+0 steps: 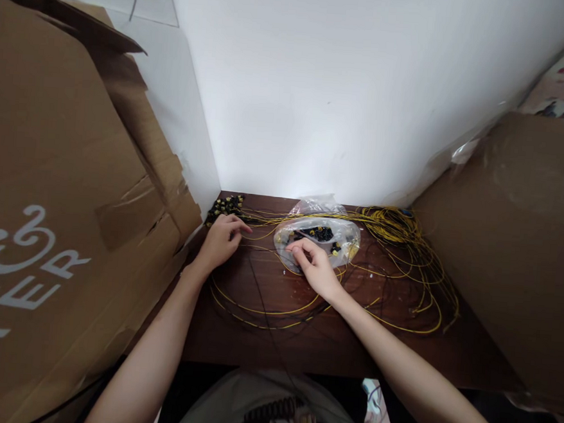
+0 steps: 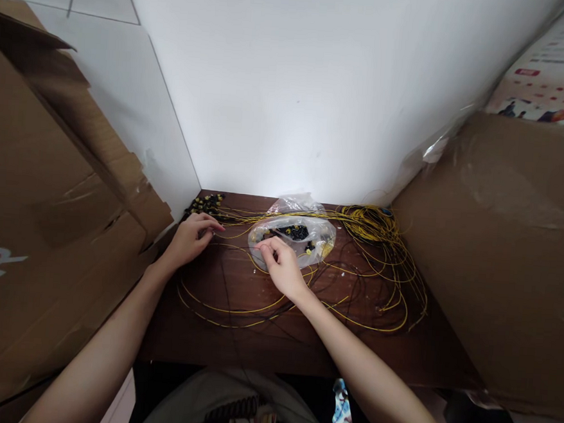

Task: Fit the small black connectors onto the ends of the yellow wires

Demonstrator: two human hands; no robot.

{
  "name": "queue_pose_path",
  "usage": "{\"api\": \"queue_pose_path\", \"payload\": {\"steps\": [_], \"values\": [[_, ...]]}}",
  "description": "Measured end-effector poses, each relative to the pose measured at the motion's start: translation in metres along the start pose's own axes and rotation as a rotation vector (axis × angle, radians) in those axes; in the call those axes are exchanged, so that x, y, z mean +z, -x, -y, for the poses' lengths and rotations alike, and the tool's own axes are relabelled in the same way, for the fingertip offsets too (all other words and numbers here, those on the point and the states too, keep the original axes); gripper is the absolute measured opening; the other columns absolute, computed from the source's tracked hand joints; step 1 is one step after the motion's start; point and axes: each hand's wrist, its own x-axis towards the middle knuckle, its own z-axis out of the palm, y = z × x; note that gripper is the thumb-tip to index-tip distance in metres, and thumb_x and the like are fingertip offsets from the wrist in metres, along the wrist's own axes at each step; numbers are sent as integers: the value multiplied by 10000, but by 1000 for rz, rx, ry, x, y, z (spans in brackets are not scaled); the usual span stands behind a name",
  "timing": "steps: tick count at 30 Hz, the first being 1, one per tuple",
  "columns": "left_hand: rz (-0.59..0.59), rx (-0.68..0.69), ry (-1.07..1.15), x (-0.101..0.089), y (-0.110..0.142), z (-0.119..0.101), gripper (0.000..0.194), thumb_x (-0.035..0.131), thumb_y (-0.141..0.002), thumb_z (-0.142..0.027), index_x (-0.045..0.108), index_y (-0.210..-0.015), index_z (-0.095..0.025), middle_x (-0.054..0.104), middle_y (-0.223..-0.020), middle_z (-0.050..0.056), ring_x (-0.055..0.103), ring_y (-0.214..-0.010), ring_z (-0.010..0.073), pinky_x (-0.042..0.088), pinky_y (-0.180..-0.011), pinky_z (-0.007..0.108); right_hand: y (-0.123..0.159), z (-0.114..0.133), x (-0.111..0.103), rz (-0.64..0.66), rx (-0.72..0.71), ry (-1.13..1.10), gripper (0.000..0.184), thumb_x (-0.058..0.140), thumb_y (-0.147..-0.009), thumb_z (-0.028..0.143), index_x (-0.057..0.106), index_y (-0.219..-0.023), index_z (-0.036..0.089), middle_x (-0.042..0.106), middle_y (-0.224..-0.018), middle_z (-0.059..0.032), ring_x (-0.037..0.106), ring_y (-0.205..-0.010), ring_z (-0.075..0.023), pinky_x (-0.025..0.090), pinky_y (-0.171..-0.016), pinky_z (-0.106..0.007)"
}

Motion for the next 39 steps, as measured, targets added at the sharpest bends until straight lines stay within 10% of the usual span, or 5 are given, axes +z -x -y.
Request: {"api": "queue_pose_path", "payload": {"steps": [8, 39], "values": [[263, 149, 195, -4, 2, -20, 148, 590, -759, -282, 676, -820, -179, 658, -819, 39, 525, -829, 179, 415, -790, 325, -4, 0, 0, -52, 227, -321, 271, 554, -769, 419, 615, -796, 157, 459, -585, 27, 408, -516, -99, 277, -472, -224], [159, 189, 26, 10, 2, 2, 182, 493, -820, -178, 674, -834, -193, 632, -822, 51, 505, -847, 189, 421, -784, 337, -4, 23, -14, 103, 262, -924, 139, 629, -723, 287, 578, -709, 159, 256, -484, 71, 211, -452, -71, 210, -452, -227]]}}
